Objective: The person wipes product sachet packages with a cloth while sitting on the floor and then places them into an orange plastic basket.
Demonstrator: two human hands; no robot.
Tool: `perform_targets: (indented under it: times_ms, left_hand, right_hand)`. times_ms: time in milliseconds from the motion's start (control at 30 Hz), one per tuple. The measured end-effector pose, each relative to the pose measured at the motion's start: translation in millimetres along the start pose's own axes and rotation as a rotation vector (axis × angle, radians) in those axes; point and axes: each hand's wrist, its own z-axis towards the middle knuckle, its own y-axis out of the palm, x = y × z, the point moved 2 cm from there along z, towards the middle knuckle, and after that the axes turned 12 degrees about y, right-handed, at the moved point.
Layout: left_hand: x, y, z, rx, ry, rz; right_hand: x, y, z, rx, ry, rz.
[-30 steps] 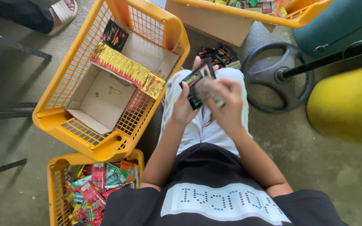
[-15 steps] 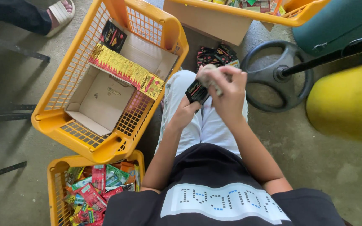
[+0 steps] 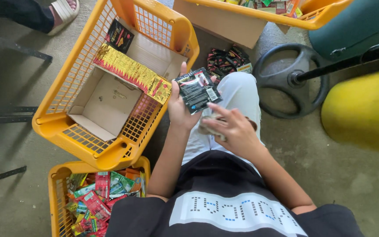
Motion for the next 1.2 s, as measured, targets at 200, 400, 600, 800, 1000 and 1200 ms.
perform_targets:
  times_ms: [200, 400, 600, 800, 1000, 1200]
  left_hand:
    - [0, -24, -8, 0.096, 0.017, 0.246]
    - [34, -5, -11, -0.213, 0.014, 1.148]
    - [42, 7, 4, -0.311, 0.056, 1.099]
    - [73, -49, 62, -0.143, 0.127, 1.155]
    - [227, -120, 176, 0.255, 0.092, 1.926]
    - [322, -172, 268, 0.116, 0.683, 2.283]
  right_hand:
    - [15, 4, 5, -0.086, -0.090, -0.068]
    - [36, -5, -1, -0.224, 0.245, 0.387]
    - [50, 10, -1, -0.389, 0.502, 0.939]
    - [63, -17, 22, -0.352, 0.522, 0.851]
    - [181, -71, -15, 0.012, 0.933, 0.920]
    - [249, -84, -70, 0.374, 1.134, 0.861]
